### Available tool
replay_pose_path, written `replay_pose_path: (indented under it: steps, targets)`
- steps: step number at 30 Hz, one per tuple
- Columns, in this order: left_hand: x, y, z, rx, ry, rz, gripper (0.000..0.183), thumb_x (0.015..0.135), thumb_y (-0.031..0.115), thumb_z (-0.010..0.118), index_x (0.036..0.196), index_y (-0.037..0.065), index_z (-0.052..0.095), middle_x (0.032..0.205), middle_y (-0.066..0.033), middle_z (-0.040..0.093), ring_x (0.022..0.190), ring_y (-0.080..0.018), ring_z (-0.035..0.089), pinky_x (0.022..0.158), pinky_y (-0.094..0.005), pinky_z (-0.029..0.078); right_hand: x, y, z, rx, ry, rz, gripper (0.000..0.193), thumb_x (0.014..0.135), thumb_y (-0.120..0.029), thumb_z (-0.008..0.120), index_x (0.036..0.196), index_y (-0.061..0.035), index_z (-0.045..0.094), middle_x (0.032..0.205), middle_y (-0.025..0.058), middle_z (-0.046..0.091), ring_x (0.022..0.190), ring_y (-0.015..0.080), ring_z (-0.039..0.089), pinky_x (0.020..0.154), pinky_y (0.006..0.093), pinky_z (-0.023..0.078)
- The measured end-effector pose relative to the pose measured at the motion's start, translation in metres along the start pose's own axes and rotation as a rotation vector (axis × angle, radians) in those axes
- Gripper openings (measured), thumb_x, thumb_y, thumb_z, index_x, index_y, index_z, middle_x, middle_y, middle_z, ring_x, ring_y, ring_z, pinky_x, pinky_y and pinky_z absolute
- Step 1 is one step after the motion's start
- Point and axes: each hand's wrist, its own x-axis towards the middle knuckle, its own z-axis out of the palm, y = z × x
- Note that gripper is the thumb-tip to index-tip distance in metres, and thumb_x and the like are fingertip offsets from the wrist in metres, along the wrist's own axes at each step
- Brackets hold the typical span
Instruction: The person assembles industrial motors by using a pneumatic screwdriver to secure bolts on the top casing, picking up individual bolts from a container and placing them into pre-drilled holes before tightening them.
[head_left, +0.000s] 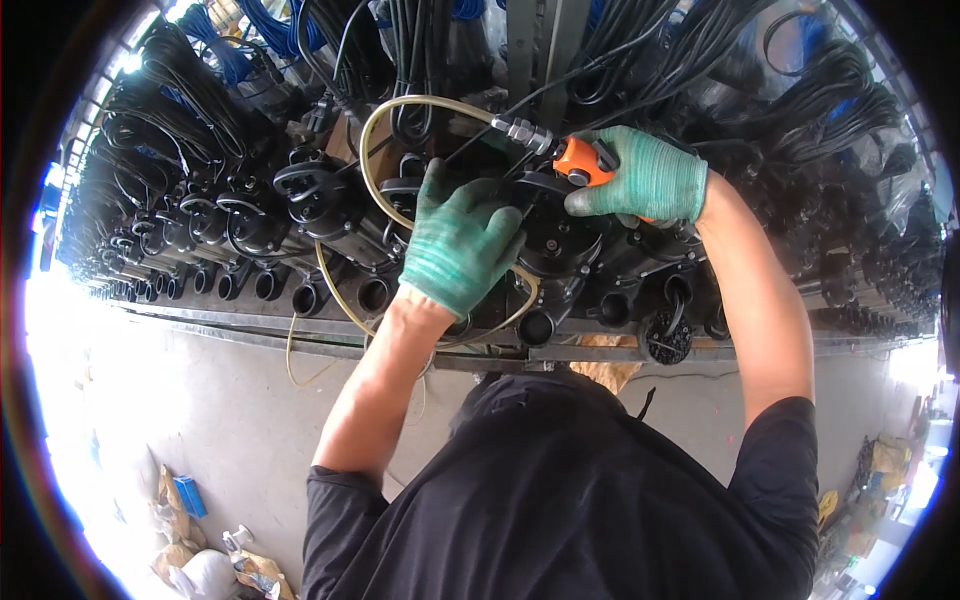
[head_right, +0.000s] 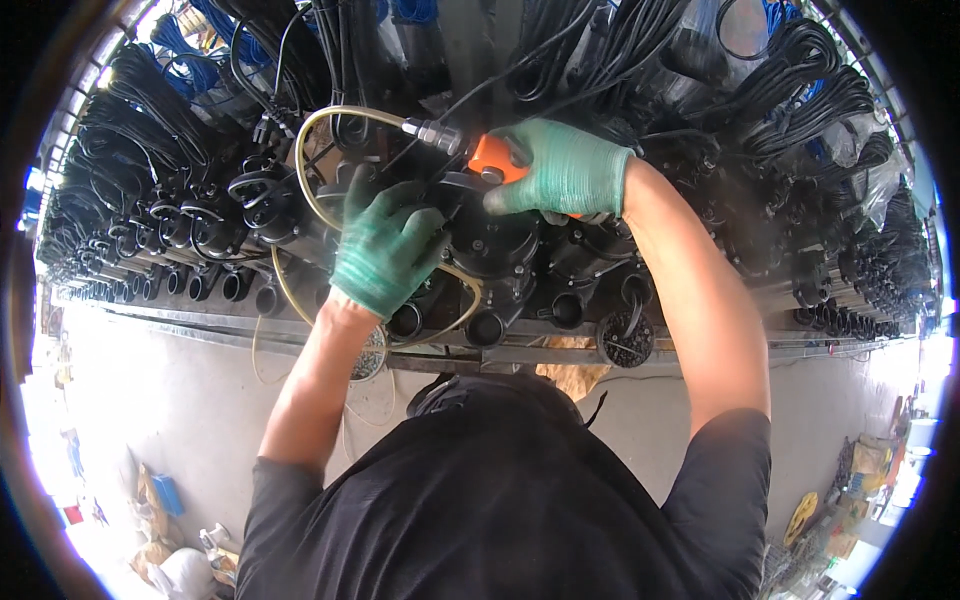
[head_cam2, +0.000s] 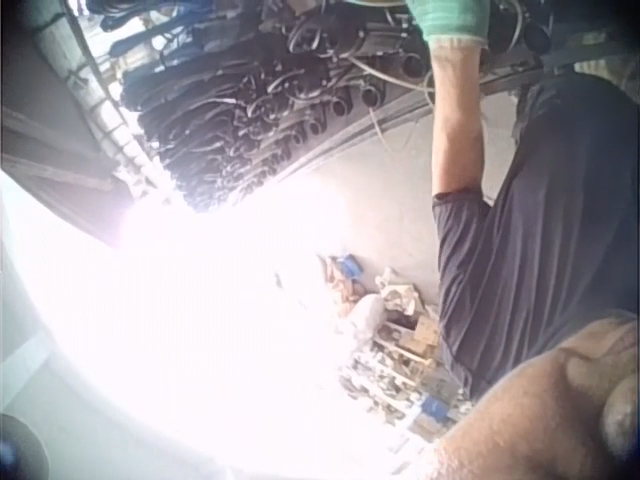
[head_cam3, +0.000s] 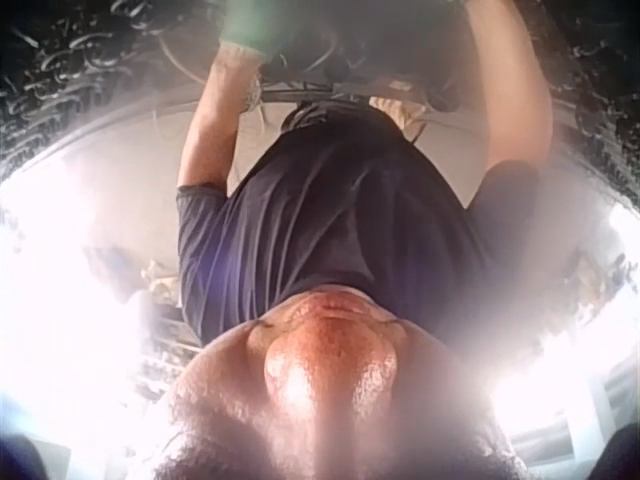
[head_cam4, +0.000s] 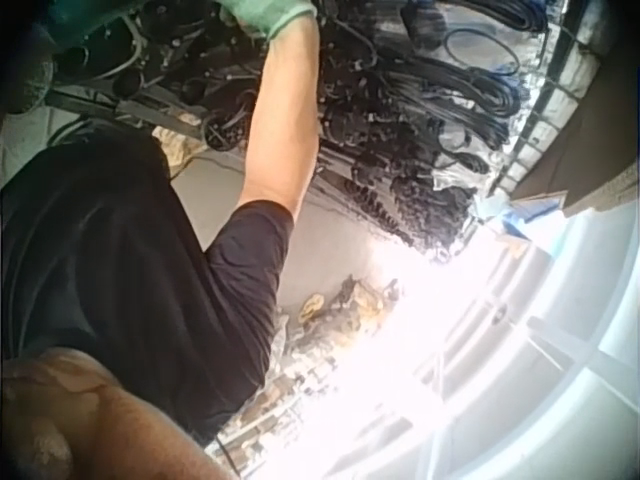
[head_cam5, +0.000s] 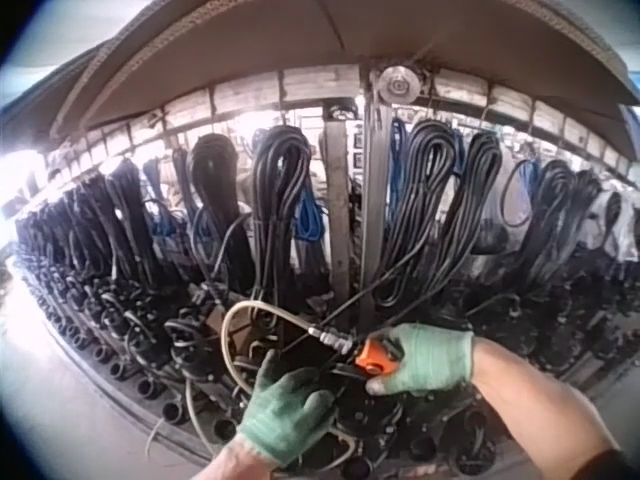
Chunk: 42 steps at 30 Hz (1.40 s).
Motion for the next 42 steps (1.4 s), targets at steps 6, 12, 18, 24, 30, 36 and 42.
replay_pose_path:
  steps: [6,12,18,24,30,36,42]
  targets:
    - [-0.024,-0.016,-0.046,-0.060,0.221,-0.058,0.021,0.088,0.015,0.074,0.106,0.007,0.068,0.108,-0.0086,0.072,0.103,-0.0254,0.069,0.103,-0.0478,0.049,-0.001,0.003,-0.002,0.017,-0.002,0.041,0.053,0.081,-0.026,0.089,0.122,-0.0036,0.062,0.074,0.0013,0.063,0.055,0.0105,0.059,0.052,0.0273,0.050]
    - [-0.018,-0.113,-0.096,-0.562,-0.160,-0.612,0.031,0.106,0.023,0.055,0.122,-0.001,0.066,0.114,-0.0177,0.072,0.096,-0.0246,0.072,0.077,-0.0329,0.057,-0.003,-0.011,-0.001,0.072,-0.034,0.140,0.056,0.081,-0.026,0.089,0.124,-0.0018,0.061,0.072,0.0024,0.062,0.052,0.0108,0.059,0.049,0.0272,0.050]
    - [-0.020,-0.206,-0.028,-0.914,0.035,-0.471,0.024,0.104,0.013,0.056,0.118,-0.005,0.063,0.099,-0.0118,0.072,0.090,-0.0191,0.071,0.076,-0.0284,0.059,-0.002,-0.019,0.000,0.067,-0.012,0.137,0.056,0.081,-0.025,0.088,0.124,-0.0027,0.061,0.072,0.0023,0.062,0.050,0.0114,0.058,0.048,0.0269,0.049]
    - [0.028,-0.171,-0.037,-1.513,-0.300,-0.906,0.028,0.101,0.018,0.062,0.119,-0.002,0.067,0.085,-0.0084,0.070,0.064,-0.0137,0.064,0.059,-0.0243,0.053,-0.011,-0.014,-0.005,0.063,0.004,0.207,0.046,0.081,-0.027,0.086,0.115,-0.0050,0.064,0.070,0.0002,0.060,0.052,0.0114,0.056,0.047,0.0292,0.048]
    - [0.088,-0.187,-0.013,-0.940,-0.878,-0.148,0.044,0.095,0.018,0.074,0.134,0.001,0.065,0.118,-0.0114,0.075,0.100,-0.0202,0.073,0.091,-0.0326,0.060,-0.006,-0.009,-0.003,0.043,0.006,0.211,0.048,0.078,-0.027,0.089,0.115,-0.0046,0.067,0.071,-0.0012,0.062,0.058,0.0100,0.057,0.057,0.0270,0.050]
    - [0.120,-0.121,0.015,-0.915,-1.084,0.039,0.055,0.087,0.019,0.082,0.138,0.011,0.064,0.135,-0.0101,0.067,0.126,-0.0238,0.061,0.112,-0.0407,0.046,-0.009,-0.013,-0.002,0.033,0.093,0.084,0.047,0.077,-0.023,0.088,0.114,-0.0032,0.068,0.075,-0.0002,0.063,0.065,0.0116,0.057,0.063,0.0291,0.050]
    - [0.115,-0.116,0.023,-0.843,-1.043,0.180,0.070,0.079,0.024,0.089,0.143,0.017,0.062,0.129,-0.0099,0.070,0.114,-0.0245,0.067,0.100,-0.0392,0.054,-0.007,-0.017,0.000,0.099,0.044,0.169,0.049,0.078,-0.023,0.087,0.119,-0.0029,0.068,0.077,0.0000,0.063,0.068,0.0114,0.058,0.068,0.0309,0.052]
